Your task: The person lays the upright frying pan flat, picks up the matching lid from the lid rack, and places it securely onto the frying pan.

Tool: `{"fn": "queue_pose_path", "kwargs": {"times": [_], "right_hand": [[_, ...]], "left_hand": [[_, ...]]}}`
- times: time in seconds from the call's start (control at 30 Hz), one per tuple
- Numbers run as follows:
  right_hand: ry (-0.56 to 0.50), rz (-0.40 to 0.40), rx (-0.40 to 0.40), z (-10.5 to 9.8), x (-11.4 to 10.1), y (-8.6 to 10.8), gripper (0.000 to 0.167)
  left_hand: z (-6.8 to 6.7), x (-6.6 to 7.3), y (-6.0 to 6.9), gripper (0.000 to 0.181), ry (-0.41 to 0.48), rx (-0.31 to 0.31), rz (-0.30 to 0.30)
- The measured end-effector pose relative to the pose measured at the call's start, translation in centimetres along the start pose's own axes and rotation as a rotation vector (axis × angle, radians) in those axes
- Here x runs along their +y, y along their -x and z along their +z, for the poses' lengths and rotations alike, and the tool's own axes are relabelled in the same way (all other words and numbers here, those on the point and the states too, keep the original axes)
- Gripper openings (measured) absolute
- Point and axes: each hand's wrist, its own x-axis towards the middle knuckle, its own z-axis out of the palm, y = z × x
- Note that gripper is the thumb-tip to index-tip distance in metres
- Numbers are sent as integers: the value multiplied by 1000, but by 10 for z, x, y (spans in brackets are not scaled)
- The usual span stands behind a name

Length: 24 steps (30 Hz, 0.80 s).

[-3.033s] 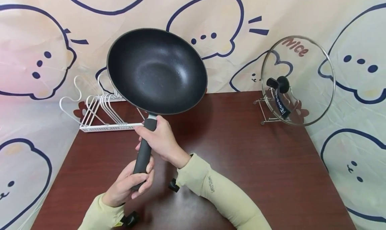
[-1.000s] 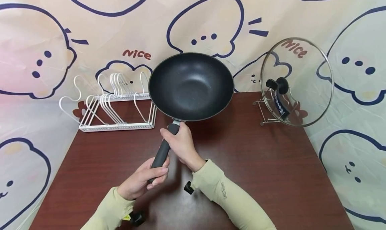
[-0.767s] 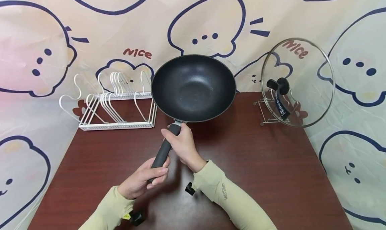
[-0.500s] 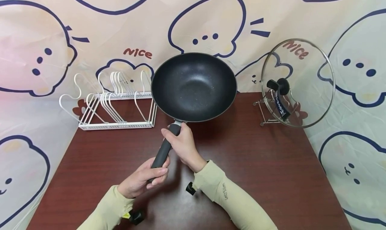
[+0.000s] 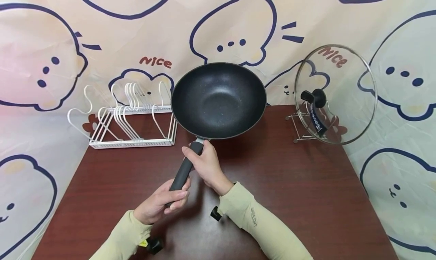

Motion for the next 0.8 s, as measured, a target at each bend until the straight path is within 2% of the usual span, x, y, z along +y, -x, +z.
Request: {"fn": "queue_pose_path", "kwargs": {"times": [0.4, 0.8], "right_hand": [[-42, 3, -19, -1, 7, -3, 30], [-35, 31, -15, -4, 17, -4, 27]], "left_hand": [[-6, -3, 1, 8, -7, -2, -15], [-11, -9, 1, 8, -25, 2, -37]]}}
